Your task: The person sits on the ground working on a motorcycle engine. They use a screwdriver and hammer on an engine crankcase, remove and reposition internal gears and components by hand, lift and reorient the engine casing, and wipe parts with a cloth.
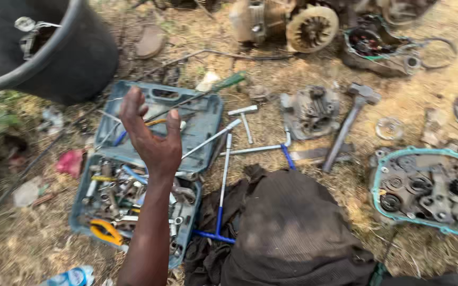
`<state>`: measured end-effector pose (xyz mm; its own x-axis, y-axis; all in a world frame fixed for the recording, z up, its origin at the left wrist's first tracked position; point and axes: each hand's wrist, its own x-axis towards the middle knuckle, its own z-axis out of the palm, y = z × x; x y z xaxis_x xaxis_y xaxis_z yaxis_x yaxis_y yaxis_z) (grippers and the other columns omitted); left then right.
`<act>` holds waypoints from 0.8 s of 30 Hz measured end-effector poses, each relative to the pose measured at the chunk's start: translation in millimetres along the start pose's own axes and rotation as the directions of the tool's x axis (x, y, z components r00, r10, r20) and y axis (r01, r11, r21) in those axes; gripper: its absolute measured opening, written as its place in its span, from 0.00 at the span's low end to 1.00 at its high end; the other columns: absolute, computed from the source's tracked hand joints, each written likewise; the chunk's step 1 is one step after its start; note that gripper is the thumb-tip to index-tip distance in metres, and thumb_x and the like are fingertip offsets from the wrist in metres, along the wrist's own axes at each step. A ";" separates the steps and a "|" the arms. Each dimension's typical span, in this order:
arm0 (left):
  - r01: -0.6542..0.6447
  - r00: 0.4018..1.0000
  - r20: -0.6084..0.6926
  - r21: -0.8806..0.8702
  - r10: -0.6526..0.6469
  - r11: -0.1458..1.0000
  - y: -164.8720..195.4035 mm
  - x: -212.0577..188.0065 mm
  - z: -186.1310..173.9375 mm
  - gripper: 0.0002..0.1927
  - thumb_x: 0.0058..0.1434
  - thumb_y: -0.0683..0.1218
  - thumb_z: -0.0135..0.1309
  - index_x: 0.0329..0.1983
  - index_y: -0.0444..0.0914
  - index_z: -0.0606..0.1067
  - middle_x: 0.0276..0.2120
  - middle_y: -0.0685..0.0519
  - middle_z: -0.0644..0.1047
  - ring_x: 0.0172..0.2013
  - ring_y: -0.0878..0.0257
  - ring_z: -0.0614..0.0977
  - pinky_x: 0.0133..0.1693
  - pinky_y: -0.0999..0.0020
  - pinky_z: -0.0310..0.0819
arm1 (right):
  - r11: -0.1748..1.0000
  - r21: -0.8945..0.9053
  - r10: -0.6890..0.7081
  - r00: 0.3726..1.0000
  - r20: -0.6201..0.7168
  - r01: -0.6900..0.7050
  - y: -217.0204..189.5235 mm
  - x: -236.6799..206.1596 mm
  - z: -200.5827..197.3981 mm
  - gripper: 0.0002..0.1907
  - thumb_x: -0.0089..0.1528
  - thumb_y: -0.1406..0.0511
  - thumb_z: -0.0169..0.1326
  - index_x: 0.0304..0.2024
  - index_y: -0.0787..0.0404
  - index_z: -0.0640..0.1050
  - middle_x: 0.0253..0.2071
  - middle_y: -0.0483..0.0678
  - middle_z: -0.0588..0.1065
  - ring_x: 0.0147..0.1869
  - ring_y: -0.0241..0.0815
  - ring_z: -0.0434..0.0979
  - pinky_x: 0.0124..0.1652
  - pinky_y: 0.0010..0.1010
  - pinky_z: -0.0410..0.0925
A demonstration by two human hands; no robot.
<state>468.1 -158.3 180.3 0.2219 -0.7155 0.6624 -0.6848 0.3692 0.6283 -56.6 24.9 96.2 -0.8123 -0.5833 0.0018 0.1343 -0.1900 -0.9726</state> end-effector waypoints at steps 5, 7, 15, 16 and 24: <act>0.098 0.963 0.268 -0.275 -0.022 0.956 87.8 -62.4 133.8 0.29 0.70 0.42 0.60 0.72 0.39 0.63 0.66 0.44 0.67 0.66 0.52 0.72 0.63 0.56 0.71 | 0.999 0.020 -0.025 1.000 -0.015 0.025 -32.2 -14.9 -93.8 0.17 0.80 0.58 0.46 0.56 0.69 0.70 0.57 0.59 0.72 0.63 0.56 0.74 0.63 0.50 0.69; 0.173 0.918 0.395 -0.349 -0.023 0.921 133.5 -67.8 186.2 0.29 0.68 0.43 0.61 0.70 0.40 0.65 0.65 0.44 0.68 0.64 0.51 0.74 0.62 0.56 0.75 | 0.999 -0.041 0.008 1.000 -0.010 -0.008 -54.1 -27.6 -117.9 0.17 0.80 0.59 0.47 0.55 0.70 0.71 0.57 0.59 0.73 0.63 0.56 0.75 0.62 0.49 0.69; 0.268 0.767 0.639 -0.394 0.052 0.879 207.4 -127.0 335.6 0.09 0.66 0.40 0.56 0.49 0.39 0.80 0.49 0.50 0.81 0.48 0.58 0.83 0.51 0.61 0.78 | 0.977 -0.211 0.011 0.990 -0.141 -0.041 -56.3 -35.8 -120.8 0.13 0.77 0.65 0.50 0.55 0.72 0.75 0.54 0.58 0.77 0.57 0.51 0.81 0.53 0.41 0.76; 0.312 0.705 0.708 -0.366 0.045 0.877 205.4 -134.4 344.7 0.09 0.65 0.41 0.57 0.48 0.39 0.80 0.48 0.50 0.81 0.47 0.58 0.83 0.48 0.62 0.79 | 0.960 -0.279 -0.022 0.991 -0.135 -0.017 -50.2 -30.1 -117.0 0.12 0.76 0.67 0.52 0.54 0.71 0.76 0.53 0.57 0.78 0.57 0.49 0.81 0.53 0.38 0.76; 0.052 0.495 0.801 -0.414 0.336 0.909 196.8 -156.1 383.6 0.08 0.60 0.41 0.59 0.42 0.40 0.81 0.44 0.50 0.79 0.47 0.57 0.79 0.51 0.59 0.75 | 0.742 -0.647 -0.171 0.983 0.071 0.176 -27.8 49.3 -52.9 0.11 0.73 0.68 0.63 0.55 0.65 0.78 0.48 0.48 0.78 0.47 0.33 0.75 0.47 0.22 0.71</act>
<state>32.5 -201.4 44.1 -0.6762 -0.7055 0.2122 -0.3238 0.5433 0.7746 -130.4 43.2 111.0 -0.7808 -0.5969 0.1846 -0.4108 0.2678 -0.8715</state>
